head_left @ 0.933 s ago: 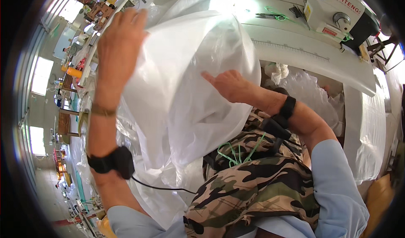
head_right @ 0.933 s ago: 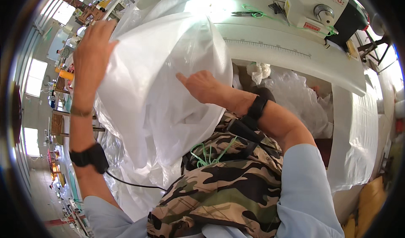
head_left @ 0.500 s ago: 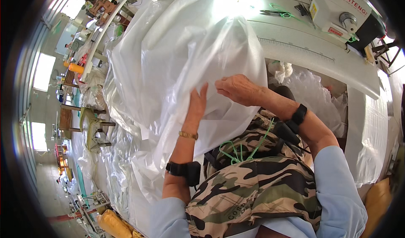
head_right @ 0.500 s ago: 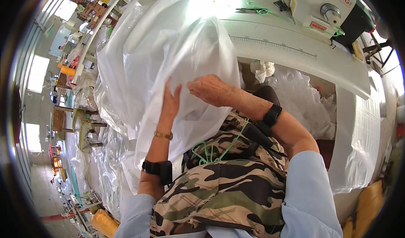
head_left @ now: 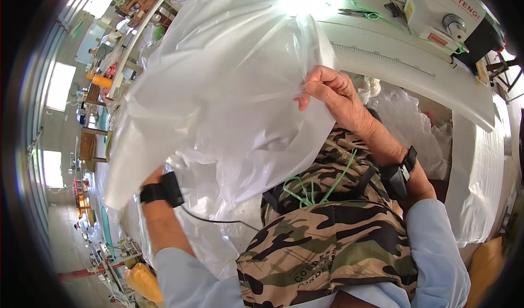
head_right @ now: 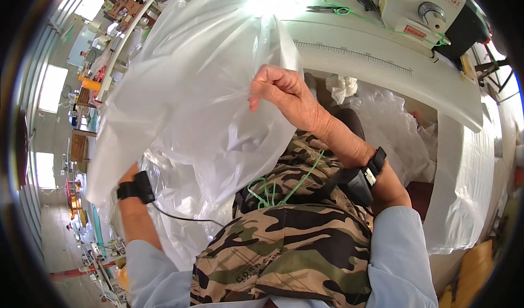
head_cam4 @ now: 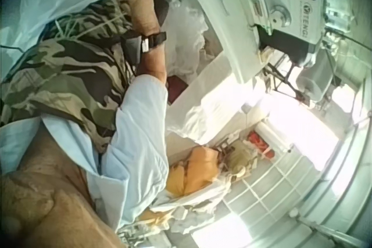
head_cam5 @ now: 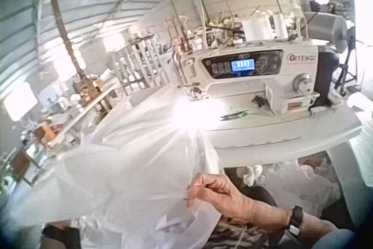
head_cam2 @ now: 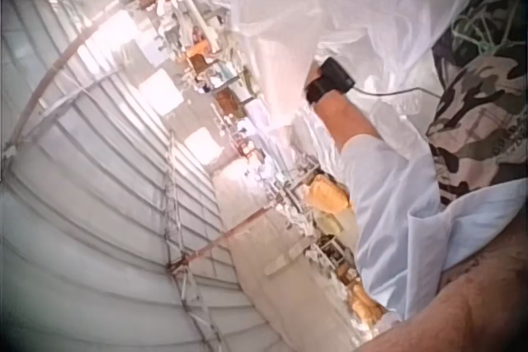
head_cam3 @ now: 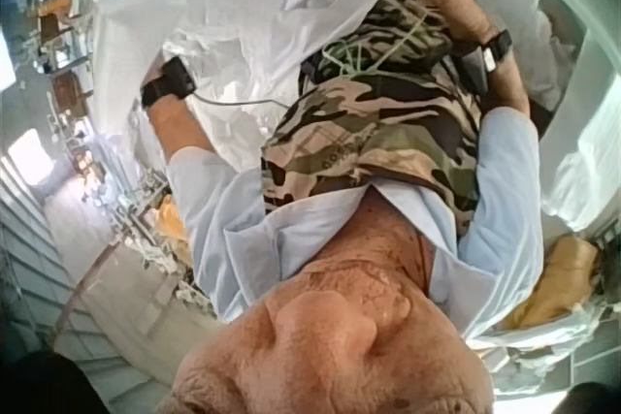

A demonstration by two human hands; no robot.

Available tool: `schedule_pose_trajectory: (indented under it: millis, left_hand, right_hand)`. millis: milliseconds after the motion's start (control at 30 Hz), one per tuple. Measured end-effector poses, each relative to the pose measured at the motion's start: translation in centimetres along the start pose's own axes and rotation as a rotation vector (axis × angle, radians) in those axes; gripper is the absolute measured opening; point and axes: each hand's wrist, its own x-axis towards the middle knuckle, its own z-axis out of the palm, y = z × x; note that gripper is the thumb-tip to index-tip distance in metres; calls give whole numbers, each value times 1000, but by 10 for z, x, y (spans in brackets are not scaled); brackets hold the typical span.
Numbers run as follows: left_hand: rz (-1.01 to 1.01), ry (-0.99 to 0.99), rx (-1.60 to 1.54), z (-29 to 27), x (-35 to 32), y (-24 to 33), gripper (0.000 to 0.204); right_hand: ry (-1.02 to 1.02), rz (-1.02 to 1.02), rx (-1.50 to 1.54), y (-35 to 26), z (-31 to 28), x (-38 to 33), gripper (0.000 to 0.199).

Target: Sewing and manipulating large white plastic sheets at an industrial sewing machine.

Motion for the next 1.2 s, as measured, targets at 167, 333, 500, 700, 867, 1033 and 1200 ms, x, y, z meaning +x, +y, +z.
schedule_pose_trajectory:
  millis: [167,333,500,700,867,1033,1200]
  left_hand:
    - [-123,0,272,-108,-29,-70,66]
    - [-222,-280,331,-80,-97,-100,64]
    - [-98,-509,59,58,-157,-39,63]
    - [-13,-603,-114,126,-175,10,60]
    - [-156,-362,-199,49,-150,-20,59]
    - [-280,125,-163,-86,-90,-117,57]
    - [-496,260,-102,-191,-70,-266,55]
  right_hand:
    - [-5,29,28,21,-7,-16,19]
    - [67,41,101,38,4,-13,23]
    - [84,35,76,48,10,-18,25]
    - [274,183,492,35,8,-23,21]
    - [415,166,647,30,5,-20,20]
    - [476,124,656,44,-7,-24,23]
    - [541,121,587,45,-16,-29,29]
